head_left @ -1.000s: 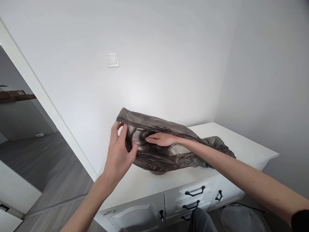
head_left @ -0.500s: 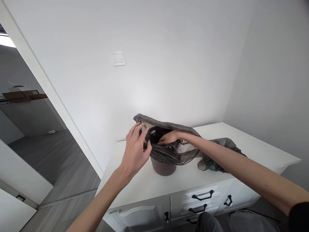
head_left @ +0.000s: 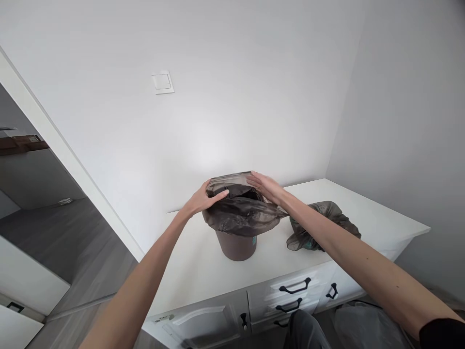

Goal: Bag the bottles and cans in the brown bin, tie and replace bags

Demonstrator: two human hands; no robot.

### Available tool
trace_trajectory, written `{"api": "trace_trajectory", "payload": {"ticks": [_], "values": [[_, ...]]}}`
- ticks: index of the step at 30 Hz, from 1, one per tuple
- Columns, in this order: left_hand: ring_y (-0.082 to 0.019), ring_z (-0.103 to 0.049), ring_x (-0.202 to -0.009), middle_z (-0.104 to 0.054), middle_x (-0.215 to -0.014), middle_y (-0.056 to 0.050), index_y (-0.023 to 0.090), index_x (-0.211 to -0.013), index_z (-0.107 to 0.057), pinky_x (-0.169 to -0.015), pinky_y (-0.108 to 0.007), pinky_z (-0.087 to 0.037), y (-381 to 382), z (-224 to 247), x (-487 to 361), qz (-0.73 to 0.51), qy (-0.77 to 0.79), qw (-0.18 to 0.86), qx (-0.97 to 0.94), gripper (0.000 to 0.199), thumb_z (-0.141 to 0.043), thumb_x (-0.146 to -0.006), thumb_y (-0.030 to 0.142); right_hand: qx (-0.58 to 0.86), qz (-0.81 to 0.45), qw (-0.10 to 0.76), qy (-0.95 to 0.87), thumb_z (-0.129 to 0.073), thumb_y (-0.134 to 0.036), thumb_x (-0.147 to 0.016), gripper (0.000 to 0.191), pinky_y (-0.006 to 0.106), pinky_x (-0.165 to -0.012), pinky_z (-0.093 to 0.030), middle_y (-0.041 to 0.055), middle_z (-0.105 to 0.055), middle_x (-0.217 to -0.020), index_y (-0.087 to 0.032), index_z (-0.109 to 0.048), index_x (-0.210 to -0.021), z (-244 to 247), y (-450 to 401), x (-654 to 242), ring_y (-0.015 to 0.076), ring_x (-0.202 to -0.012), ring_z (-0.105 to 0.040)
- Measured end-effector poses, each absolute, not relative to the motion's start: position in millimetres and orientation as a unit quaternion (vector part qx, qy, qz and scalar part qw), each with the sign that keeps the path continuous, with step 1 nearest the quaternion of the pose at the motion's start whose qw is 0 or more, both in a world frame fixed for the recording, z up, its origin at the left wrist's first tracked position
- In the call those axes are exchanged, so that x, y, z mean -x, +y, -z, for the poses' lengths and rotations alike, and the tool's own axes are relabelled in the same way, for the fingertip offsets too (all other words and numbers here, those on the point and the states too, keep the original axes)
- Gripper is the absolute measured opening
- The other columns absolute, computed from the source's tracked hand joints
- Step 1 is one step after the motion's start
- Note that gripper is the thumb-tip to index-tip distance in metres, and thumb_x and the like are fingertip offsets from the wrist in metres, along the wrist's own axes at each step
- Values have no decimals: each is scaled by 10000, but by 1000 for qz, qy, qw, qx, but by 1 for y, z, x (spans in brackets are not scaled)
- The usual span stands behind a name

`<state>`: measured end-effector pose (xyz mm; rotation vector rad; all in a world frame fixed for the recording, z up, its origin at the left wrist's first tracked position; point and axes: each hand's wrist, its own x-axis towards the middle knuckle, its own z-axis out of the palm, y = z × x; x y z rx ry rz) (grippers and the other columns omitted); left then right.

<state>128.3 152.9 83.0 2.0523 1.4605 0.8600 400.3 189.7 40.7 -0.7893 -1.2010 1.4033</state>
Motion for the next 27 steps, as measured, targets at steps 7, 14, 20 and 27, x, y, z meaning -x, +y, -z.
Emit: {"api": "trace_trajectory", "payload": {"ticks": [7, 14, 20, 27], "values": [[-370, -345, -1542, -309, -1702, -145, 289, -1671, -197, -1207, -492, -396, 145, -56, -103, -266, 531, 308, -743, 1166, -793, -751, 685, 306, -642, 391, -583, -674, -643, -919, 786, 472, -1195, -460, 93, -487, -1608, -298, -414, -1576, -15, 155, -416, 293, -1427, -527], [-312, -607, -1281, -525, -1558, -103, 302, -1491, -492, -1014, -461, -528, 111, -40, -87, -328, 526, 197, -759, 707, -631, -893, 652, 283, -623, 365, -632, -818, -607, -812, 977, 475, -1203, -456, 128, -509, -1576, -287, -352, -1609, 5, 140, -429, 317, -1406, -542], [-228, -637, -965, -709, -1107, -60, 249, -1157, -595, -835, -377, -504, 78, -19, -76, -378, 483, 46, -788, 358, -698, -904, 482, 344, -573, 344, -660, -885, -546, -750, 1168, 545, -1207, -428, 126, -471, -1591, -335, -171, -1651, 35, 114, -429, 324, -1432, -503], [-218, -622, -927, -672, -1011, -57, 232, -950, -574, -849, -387, -485, 48, 8, -68, -300, 344, -200, -867, 100, -572, -962, 133, 432, -180, 540, -700, -685, -409, -943, 436, 497, -1046, -521, 132, -579, -1322, -280, -511, -1321, 82, 67, -423, 289, -1227, -604]]}}
